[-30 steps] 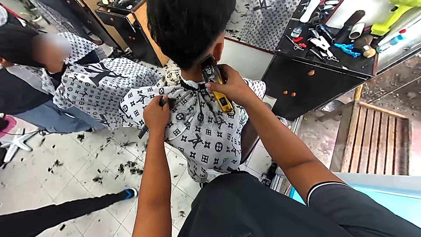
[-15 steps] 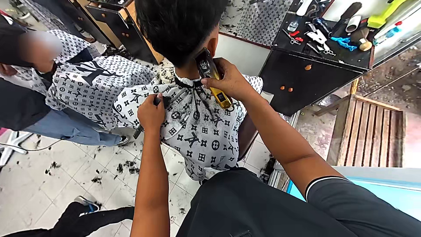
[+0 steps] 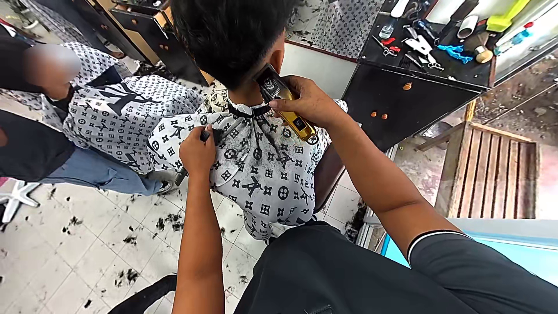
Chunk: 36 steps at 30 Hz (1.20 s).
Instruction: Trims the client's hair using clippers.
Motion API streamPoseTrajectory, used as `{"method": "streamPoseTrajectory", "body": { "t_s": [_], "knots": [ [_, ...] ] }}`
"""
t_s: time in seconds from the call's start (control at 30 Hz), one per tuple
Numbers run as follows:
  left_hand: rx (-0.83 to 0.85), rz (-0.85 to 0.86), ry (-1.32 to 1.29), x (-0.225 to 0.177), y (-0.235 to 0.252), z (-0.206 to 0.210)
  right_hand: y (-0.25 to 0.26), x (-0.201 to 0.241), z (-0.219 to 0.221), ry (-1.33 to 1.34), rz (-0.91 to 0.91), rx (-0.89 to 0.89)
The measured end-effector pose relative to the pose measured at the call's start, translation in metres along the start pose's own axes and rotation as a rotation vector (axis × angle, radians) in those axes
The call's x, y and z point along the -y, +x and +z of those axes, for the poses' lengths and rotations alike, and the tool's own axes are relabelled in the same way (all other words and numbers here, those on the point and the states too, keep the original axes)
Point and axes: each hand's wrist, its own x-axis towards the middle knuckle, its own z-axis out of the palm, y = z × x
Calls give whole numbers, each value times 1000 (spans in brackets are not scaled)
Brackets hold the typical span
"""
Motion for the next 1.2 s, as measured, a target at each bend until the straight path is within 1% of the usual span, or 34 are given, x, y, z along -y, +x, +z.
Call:
{"method": "streamPoseTrajectory", "body": {
  "t_s": [0.33,0.43,0.53,0.6,0.63,0.67,0.7,0.73,0.8,0.83,0.87,0.93,1.0,1.1,1.2],
  "knots": [
    [-17,1,-4,1,0,1,2,6,-13,5,21,86],
    [-10,7,-12,1,0,0,7,2,-15,-91,-105,69],
    [-18,17,-1,-1,0,0,3,-8,-15,-312,-232,45],
    [-31,21,0,-1,0,-1,-8,-17,-11,-414,-200,62],
    [-39,27,1,-1,0,0,-16,-22,-9,-409,-168,75],
    [-48,32,2,0,0,1,-24,-29,-7,-356,-133,86],
    [-58,36,4,1,0,2,-32,-36,-5,-249,-96,99],
    [-61,34,6,1,0,2,-40,-44,-3,-78,-50,107],
    [-63,17,11,1,0,3,-55,-57,3,358,86,126],
    [-59,13,3,1,1,3,-60,-62,6,520,158,142],
    [-43,10,-13,1,1,2,-63,-66,9,609,217,155],
    [25,18,-79,3,4,-6,-68,-67,20,615,284,143],
    [109,58,-186,7,10,-17,-71,-63,32,571,303,104],
    [186,196,-330,10,26,-36,-69,-53,55,533,273,22],
    [301,353,-441,9,40,-61,-67,-41,92,500,241,-77]
  ]
}}
